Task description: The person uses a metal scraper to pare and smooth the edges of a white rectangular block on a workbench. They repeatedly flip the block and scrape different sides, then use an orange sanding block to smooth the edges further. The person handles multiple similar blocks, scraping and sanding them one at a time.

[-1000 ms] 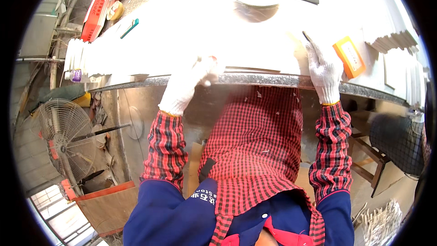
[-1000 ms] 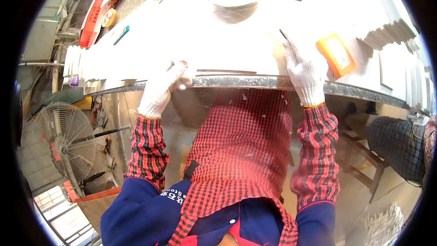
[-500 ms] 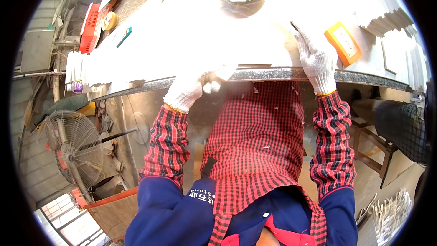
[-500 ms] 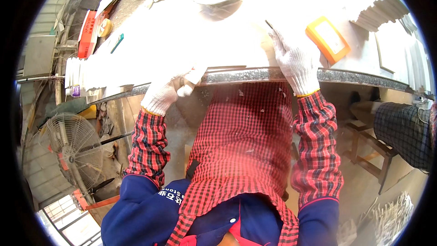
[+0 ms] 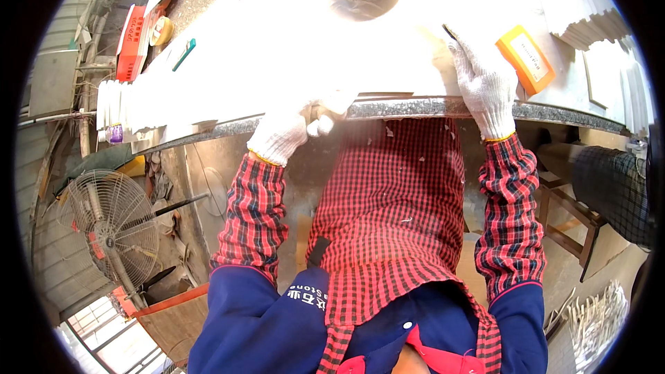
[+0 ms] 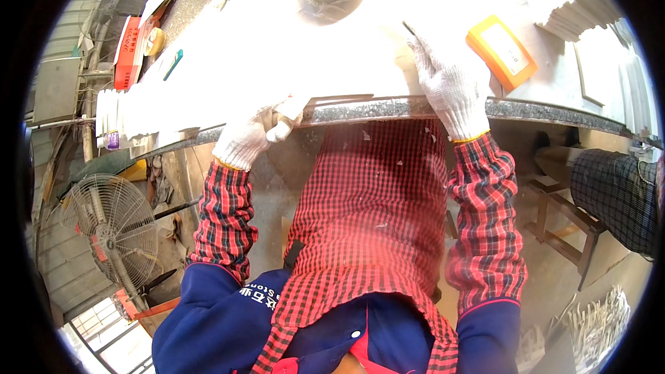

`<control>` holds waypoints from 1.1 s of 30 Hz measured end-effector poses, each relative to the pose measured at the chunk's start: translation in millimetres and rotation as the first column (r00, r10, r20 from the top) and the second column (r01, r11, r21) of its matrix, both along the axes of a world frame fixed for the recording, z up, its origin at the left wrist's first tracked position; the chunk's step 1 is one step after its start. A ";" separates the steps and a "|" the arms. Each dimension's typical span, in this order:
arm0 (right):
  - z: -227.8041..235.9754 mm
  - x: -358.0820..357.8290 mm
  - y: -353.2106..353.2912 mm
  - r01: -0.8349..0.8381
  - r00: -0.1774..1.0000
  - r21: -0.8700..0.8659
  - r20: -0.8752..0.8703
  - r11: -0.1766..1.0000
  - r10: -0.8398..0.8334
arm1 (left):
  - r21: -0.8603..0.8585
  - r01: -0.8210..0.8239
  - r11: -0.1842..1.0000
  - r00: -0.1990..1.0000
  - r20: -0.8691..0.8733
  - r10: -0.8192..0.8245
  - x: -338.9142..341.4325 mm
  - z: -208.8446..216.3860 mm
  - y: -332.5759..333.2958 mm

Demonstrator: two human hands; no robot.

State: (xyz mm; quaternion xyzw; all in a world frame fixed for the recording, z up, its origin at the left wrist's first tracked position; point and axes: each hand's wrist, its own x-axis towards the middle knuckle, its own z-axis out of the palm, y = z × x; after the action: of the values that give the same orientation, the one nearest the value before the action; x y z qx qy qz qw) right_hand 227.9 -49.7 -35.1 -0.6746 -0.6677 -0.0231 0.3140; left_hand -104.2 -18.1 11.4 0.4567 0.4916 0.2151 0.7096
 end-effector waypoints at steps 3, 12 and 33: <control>-3.8 2.0 0.8 -0.010 1.000 0.032 0.023 0.999 0.009 | 0.074 -0.006 0.997 0.998 -0.056 0.010 5.7 2.9 -3.6; -8.6 3.1 1.3 -0.004 0.999 0.050 0.048 0.999 0.002 | 0.144 -0.086 0.986 0.984 -0.142 0.106 15.0 7.3 -9.0; -5.4 1.8 0.5 0.007 0.999 0.085 0.046 0.996 -0.011 | -0.180 -0.127 0.975 0.935 0.307 0.179 -9.4 -20.2 -2.8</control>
State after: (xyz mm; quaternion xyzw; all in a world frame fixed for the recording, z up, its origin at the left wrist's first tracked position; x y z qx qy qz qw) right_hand 229.7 -49.2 -40.5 -0.6629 -0.6701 -0.0688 0.3267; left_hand -113.6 -21.0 -8.8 0.3185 0.4188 0.3020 0.7949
